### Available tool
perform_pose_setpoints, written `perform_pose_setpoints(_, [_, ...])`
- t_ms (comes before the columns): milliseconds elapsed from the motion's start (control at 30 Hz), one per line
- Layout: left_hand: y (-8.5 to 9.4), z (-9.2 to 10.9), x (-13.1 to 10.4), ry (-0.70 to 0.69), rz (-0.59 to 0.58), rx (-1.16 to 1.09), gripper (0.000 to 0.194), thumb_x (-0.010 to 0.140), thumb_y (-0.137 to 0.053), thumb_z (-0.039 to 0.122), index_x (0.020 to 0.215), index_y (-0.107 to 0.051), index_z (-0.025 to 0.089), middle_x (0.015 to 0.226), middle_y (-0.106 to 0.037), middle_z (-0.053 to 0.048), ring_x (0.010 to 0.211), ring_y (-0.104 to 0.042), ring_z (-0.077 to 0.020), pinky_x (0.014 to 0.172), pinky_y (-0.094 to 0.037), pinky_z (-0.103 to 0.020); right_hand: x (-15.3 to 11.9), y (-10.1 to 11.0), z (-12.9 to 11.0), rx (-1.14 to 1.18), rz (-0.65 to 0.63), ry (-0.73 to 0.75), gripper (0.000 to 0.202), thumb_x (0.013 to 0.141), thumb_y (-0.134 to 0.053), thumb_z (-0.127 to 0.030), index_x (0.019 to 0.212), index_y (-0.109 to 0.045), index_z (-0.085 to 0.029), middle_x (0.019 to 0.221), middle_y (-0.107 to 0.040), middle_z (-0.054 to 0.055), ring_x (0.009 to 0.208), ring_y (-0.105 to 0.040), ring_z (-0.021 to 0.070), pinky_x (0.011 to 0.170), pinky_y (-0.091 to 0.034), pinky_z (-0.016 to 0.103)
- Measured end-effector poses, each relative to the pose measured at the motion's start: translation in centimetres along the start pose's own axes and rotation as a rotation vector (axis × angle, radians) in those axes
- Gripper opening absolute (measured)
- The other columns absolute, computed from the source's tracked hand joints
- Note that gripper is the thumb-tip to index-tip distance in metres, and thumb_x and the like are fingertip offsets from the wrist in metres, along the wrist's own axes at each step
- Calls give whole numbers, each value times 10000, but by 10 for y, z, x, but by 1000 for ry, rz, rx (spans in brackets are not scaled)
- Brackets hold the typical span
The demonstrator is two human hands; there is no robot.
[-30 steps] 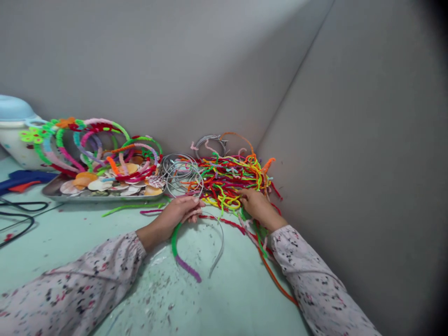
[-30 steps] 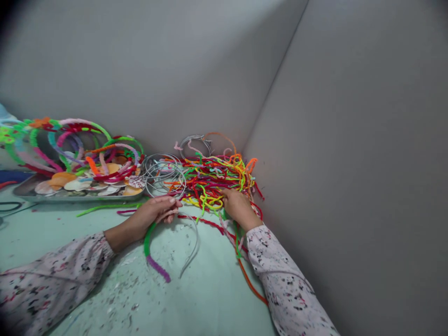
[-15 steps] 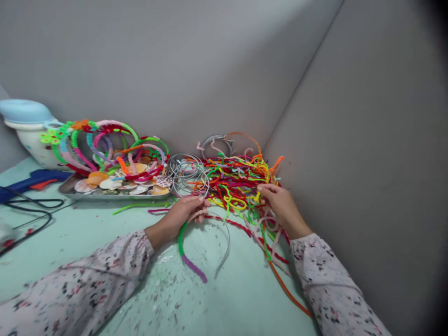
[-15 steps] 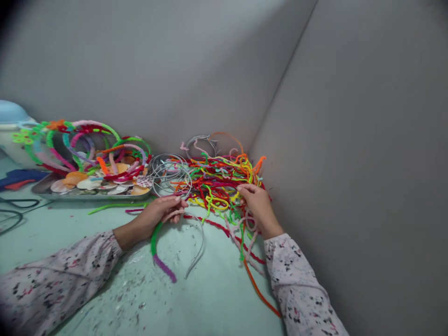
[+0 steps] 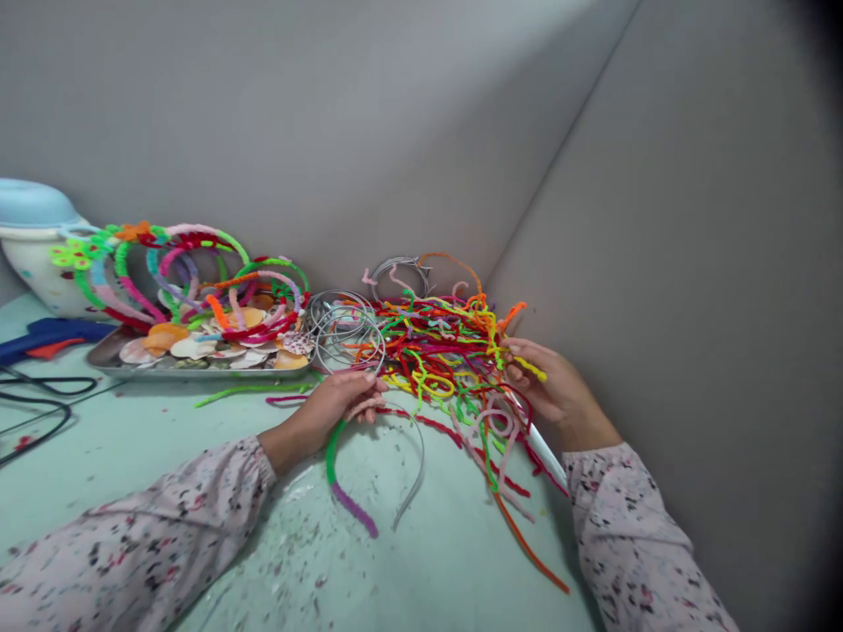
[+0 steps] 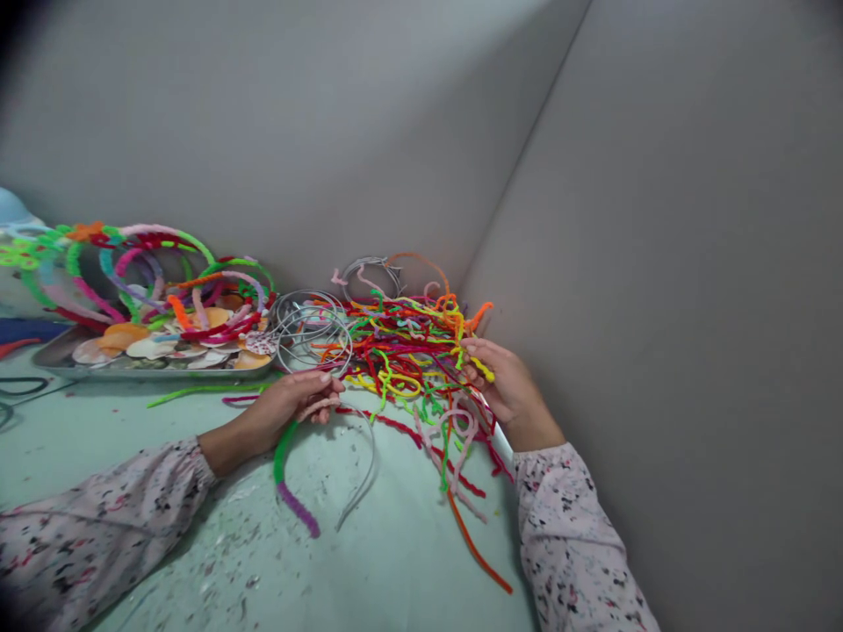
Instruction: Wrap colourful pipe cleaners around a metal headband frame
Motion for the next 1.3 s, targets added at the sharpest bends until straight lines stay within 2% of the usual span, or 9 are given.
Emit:
perform_pose_setpoints(167, [1, -3, 1, 17, 0, 9, 250, 799, -618, 358, 852, -649, 116, 690, -657, -32, 510, -565, -79, 499, -410, -173, 0, 9, -7, -19, 15, 40, 170, 649, -684, -239, 808, -685, -177, 674, -564, -17, 488, -414, 55, 424, -352, 174])
perform_pose_setpoints(333, [1, -3, 1, 41, 24, -5, 204, 779, -648, 298, 855, -646, 109, 656, -653, -26, 506, -565, -72, 491, -398, -158, 2, 13, -2, -105, -27, 2, 138, 653, -693, -232, 785, -692, -195, 705, -623, -5, 500, -456, 66, 451, -390, 182])
perform_pose_setpoints(567, [2, -5, 2, 38, 16, -9, 204, 771, -659, 285, 873, -650, 109, 656, -657, -30, 505, -563, -68, 483, -386, -154, -5, 1, -1, -124, -85, -73, 193, 651, -668, -215, 842, -648, -192, 645, -603, -14, 517, -511, 97, 478, -423, 205])
perform_pose_setpoints(700, [2, -3, 1, 28, 19, 18, 211, 775, -653, 293, 874, -648, 106, 633, -648, -30, 506, -561, -73, 475, -371, -153, -9, -4, -6, -64, -120, -65, 234, 654, -668, -199, 887, -645, -183, 623, -574, -21, 506, -485, 82, 448, -387, 181])
perform_pose_setpoints(967, [5, -7, 3, 34, 12, 46, 256, 804, -613, 344, 903, -650, 111, 662, -657, -43, 512, -564, -81, 482, -370, -165, -14, 1, -27, 80, -62, 26, 136, 648, -617, -194, 768, -682, -191, 646, -546, 1, 467, -391, 68, 395, -356, 184])
perform_pose_setpoints(1100, [6, -7, 4, 31, 10, 49, 251, 800, -618, 336, 907, -650, 111, 663, -656, -43, 510, -563, -81, 485, -371, -167, -12, 7, -29, 123, 1, 10, 52, 672, -642, -242, 702, -654, -201, 591, -510, -17, 450, -385, 66, 376, -339, 180])
perform_pose_setpoints(1200, [5, -7, 4, 27, 5, 51, 238, 797, -624, 325, 904, -649, 114, 677, -657, -41, 512, -564, -78, 485, -370, -167, -11, 13, -33, 173, 44, 54, 110, 699, -673, -287, 646, -608, -216, 569, -508, -22, 441, -376, 67, 363, -306, 184])
perform_pose_setpoints(1300, [5, -8, 4, 25, 1, 40, 220, 789, -634, 314, 890, -645, 118, 689, -657, -35, 518, -565, -74, 491, -374, -166, -13, 16, -40, 174, 43, 115, 233, 732, -664, -371, 595, -547, -224, 518, -448, -30, 412, -325, 70, 359, -270, 202])
Point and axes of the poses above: each hand's wrist, its own x-axis towards the middle knuckle, its own y-axis out of the back of the hand, z = x × y, the point moved 7 cm from there along x, towards the middle knuckle
